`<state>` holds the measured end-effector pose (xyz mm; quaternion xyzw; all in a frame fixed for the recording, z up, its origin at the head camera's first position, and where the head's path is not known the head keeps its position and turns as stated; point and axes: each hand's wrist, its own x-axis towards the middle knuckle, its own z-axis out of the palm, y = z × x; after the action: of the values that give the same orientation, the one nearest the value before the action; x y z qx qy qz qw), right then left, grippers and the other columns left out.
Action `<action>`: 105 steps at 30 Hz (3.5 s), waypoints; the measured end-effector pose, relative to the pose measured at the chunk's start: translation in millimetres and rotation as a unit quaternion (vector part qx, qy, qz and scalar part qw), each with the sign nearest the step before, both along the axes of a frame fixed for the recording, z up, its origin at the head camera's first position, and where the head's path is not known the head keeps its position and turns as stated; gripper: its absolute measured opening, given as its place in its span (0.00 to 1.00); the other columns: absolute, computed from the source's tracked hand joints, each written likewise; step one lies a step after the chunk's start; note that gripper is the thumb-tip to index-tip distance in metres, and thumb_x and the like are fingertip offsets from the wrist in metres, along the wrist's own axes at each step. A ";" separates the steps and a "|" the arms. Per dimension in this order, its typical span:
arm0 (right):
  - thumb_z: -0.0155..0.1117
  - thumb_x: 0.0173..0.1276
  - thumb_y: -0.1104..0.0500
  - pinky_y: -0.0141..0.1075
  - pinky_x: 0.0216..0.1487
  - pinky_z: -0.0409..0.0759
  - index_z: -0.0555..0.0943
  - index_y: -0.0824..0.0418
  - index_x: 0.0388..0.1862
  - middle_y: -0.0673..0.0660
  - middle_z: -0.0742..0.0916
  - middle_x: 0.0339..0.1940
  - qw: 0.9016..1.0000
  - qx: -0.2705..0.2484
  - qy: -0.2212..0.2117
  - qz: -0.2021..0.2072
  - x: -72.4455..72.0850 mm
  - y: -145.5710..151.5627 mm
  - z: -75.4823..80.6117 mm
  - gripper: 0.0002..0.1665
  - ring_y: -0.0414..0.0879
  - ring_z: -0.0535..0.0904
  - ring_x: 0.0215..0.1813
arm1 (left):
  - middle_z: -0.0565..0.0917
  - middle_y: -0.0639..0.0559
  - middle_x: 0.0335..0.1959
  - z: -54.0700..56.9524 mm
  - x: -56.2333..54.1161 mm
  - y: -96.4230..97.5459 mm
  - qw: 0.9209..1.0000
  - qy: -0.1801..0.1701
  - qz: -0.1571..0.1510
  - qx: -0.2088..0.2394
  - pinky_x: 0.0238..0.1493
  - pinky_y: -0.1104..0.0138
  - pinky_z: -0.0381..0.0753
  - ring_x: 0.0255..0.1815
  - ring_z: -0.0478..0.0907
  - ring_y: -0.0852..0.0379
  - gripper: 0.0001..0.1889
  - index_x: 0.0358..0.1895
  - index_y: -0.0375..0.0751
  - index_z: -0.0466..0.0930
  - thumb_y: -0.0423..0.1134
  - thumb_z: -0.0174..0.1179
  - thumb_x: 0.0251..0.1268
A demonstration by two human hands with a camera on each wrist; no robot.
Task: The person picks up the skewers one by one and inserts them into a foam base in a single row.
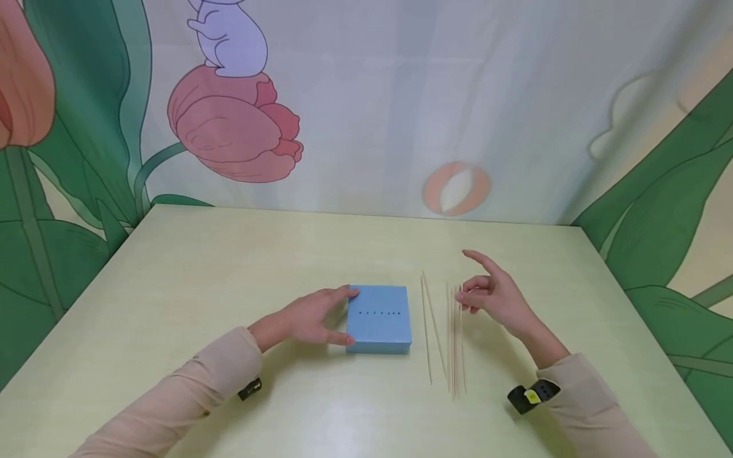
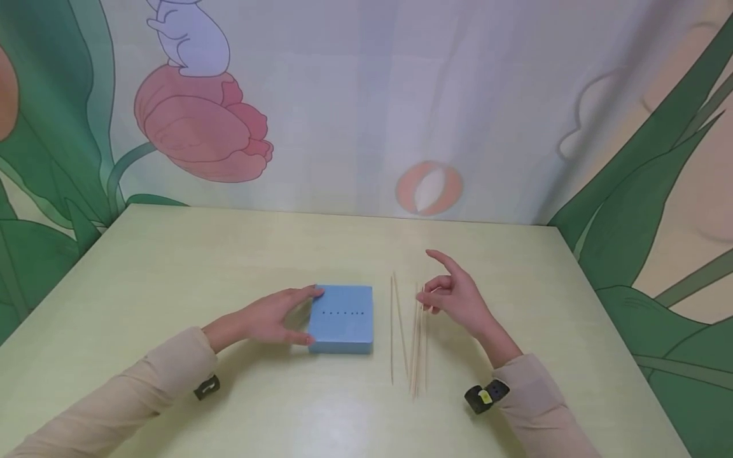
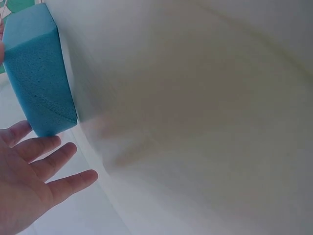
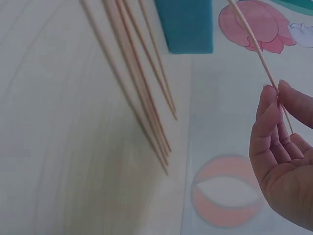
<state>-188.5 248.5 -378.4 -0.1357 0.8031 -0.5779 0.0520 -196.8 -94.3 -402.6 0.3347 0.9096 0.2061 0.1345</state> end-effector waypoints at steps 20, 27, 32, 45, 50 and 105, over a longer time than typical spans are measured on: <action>0.63 0.58 0.70 0.31 0.24 0.74 0.70 0.67 0.55 0.56 0.83 0.28 0.999 -0.009 0.045 -0.016 -1.8 -30.6 28.1 0.25 0.44 0.81 0.27 | 0.62 0.44 0.67 2.4 2.4 1.1 1.000 -0.016 0.014 -0.009 0.61 0.54 0.62 0.65 0.60 0.46 0.50 0.71 0.39 0.49 0.61 0.62 0.49; 0.64 0.58 0.68 0.34 0.26 0.76 0.75 0.67 0.49 0.58 0.83 0.29 0.997 0.012 0.068 -0.017 -3.3 -39.7 39.5 0.18 0.49 0.81 0.29 | 0.62 0.44 0.67 4.2 1.0 3.3 1.000 -0.017 0.012 -0.009 0.60 0.54 0.63 0.65 0.61 0.46 0.50 0.70 0.38 0.50 0.61 0.62 0.49; 0.64 0.58 0.67 0.34 0.27 0.76 0.76 0.68 0.47 0.57 0.82 0.29 0.997 0.007 0.080 -0.012 -4.0 -46.4 46.6 0.17 0.47 0.81 0.29 | 0.63 0.43 0.66 5.4 1.4 3.4 1.000 -0.018 0.009 -0.007 0.60 0.54 0.63 0.64 0.62 0.46 0.50 0.70 0.37 0.50 0.61 0.62 0.49; 0.64 0.59 0.67 0.33 0.27 0.75 0.78 0.68 0.39 0.56 0.83 0.27 0.991 -0.034 0.130 0.010 -7.6 -69.5 61.5 0.09 0.46 0.80 0.28 | 0.64 0.42 0.65 3.7 0.2 3.0 1.000 -0.022 0.011 -0.008 0.60 0.53 0.64 0.64 0.62 0.45 0.51 0.71 0.38 0.49 0.62 0.62 0.48; 0.63 0.59 0.68 0.33 0.28 0.76 0.79 0.69 0.38 0.55 0.83 0.26 0.988 -0.046 0.148 0.018 -7.9 -80.3 65.2 0.08 0.45 0.79 0.27 | 0.64 0.43 0.66 2.5 -0.3 2.8 1.000 -0.024 0.011 -0.006 0.60 0.53 0.63 0.64 0.62 0.46 0.51 0.71 0.38 0.49 0.62 0.62 0.48; 0.64 0.59 0.67 0.35 0.33 0.78 0.83 0.67 0.37 0.57 0.86 0.32 0.976 0.001 0.192 0.100 -7.0 -139.4 37.8 0.07 0.44 0.79 0.29 | 0.65 0.43 0.65 2.6 -2.9 0.8 0.999 -0.031 0.008 0.017 0.59 0.52 0.64 0.63 0.63 0.47 0.50 0.70 0.38 0.51 0.60 0.64 0.47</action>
<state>-195.5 109.1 -340.6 -0.3242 0.7811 -0.5316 -0.0455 -199.8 -93.5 -400.0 0.3233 0.9039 0.2331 0.1552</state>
